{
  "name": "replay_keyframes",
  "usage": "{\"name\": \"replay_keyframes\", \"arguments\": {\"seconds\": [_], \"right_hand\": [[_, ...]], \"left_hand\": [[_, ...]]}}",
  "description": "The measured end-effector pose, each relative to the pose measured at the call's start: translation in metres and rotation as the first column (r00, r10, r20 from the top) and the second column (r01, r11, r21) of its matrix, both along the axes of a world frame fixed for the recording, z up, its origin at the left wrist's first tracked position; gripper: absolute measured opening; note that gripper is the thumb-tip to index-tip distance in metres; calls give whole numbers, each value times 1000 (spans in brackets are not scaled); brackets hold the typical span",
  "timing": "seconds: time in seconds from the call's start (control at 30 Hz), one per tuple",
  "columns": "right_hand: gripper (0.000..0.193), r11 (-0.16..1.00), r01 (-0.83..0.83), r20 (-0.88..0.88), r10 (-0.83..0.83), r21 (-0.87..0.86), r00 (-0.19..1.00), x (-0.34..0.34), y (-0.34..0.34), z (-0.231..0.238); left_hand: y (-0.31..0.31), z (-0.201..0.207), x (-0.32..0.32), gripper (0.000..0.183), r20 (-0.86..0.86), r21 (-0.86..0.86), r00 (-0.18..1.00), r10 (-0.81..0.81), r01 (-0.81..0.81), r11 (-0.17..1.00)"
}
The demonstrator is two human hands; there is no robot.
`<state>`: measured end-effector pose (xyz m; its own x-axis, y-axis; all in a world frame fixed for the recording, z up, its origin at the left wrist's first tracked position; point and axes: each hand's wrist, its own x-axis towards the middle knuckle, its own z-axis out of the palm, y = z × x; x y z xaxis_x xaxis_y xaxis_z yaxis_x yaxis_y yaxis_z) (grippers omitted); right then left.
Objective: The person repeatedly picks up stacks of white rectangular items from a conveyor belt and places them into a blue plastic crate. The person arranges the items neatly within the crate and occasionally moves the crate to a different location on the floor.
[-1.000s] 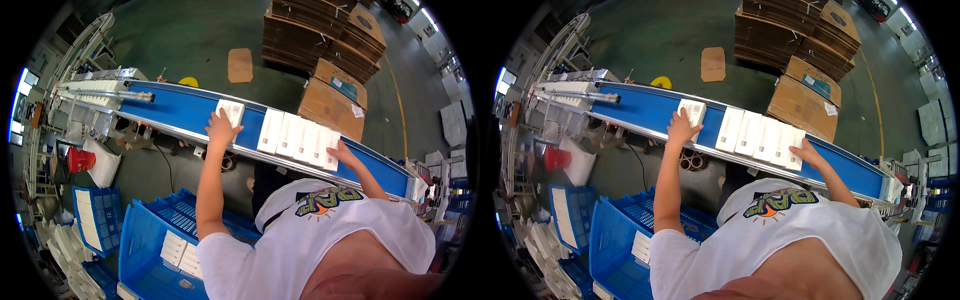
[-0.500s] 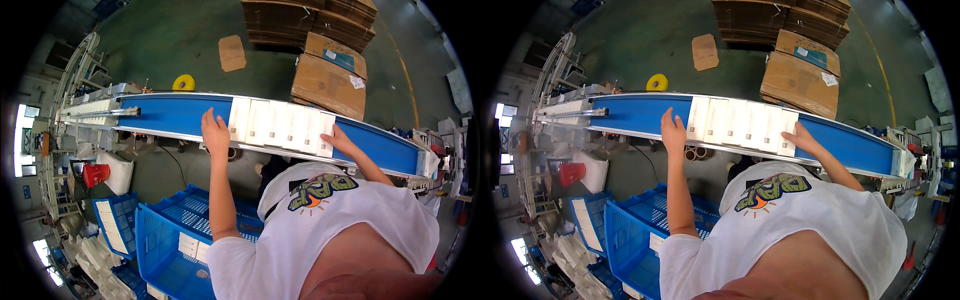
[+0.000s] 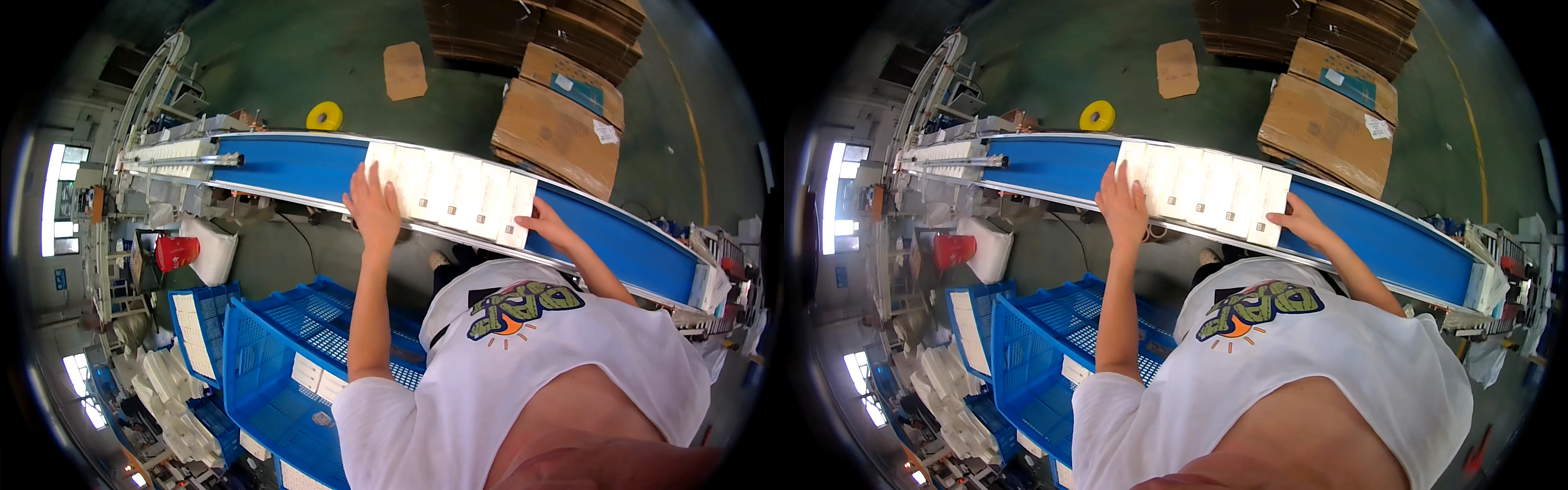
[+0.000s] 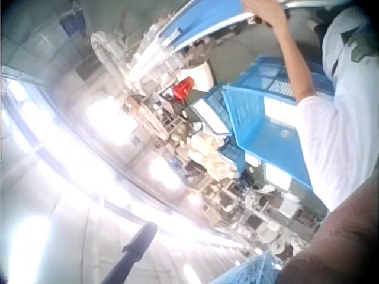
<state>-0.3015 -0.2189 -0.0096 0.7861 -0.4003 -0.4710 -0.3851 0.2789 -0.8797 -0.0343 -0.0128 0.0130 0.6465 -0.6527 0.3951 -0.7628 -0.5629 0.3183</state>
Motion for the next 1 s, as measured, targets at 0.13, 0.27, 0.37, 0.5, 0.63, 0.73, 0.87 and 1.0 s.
{"name": "replay_keyframes", "arguments": {"seconds": [0.13,0.27,0.37,0.5,0.63,0.73,0.87,1.0], "right_hand": [[50,1000,2,-6,-2,0,1000,-9,-4,0],[49,999,36,25,-36,-30,999,-15,-3,-8],[48,997,55,38,-53,-52,998,-19,-4,-11],[49,998,-12,-36,10,-67,999,-24,-11,-1],[49,987,-106,-137,89,-120,987,-45,-17,5],[48,990,-105,-105,95,-94,990,-66,-17,-16],[40,985,-49,-43,42,-164,998,-83,-10,-36],[38,990,-65,-18,63,-127,998,-95,-17,-37]], "left_hand": [[-22,-2,-36,47,65,84,984,-163,157,984],[-31,-8,-38,45,72,28,981,-181,180,983],[-35,-11,-38,42,33,-3,977,-210,210,978],[-32,-7,-41,41,-41,-55,968,-248,246,968],[-31,-3,-46,37,43,-203,996,82,-72,977],[-17,-18,-38,40,-110,-121,982,153,-166,979],[-12,-26,-55,45,-48,-63,998,43,-46,997],[-15,-22,-74,47,-146,-87,989,20,-33,996]]}}
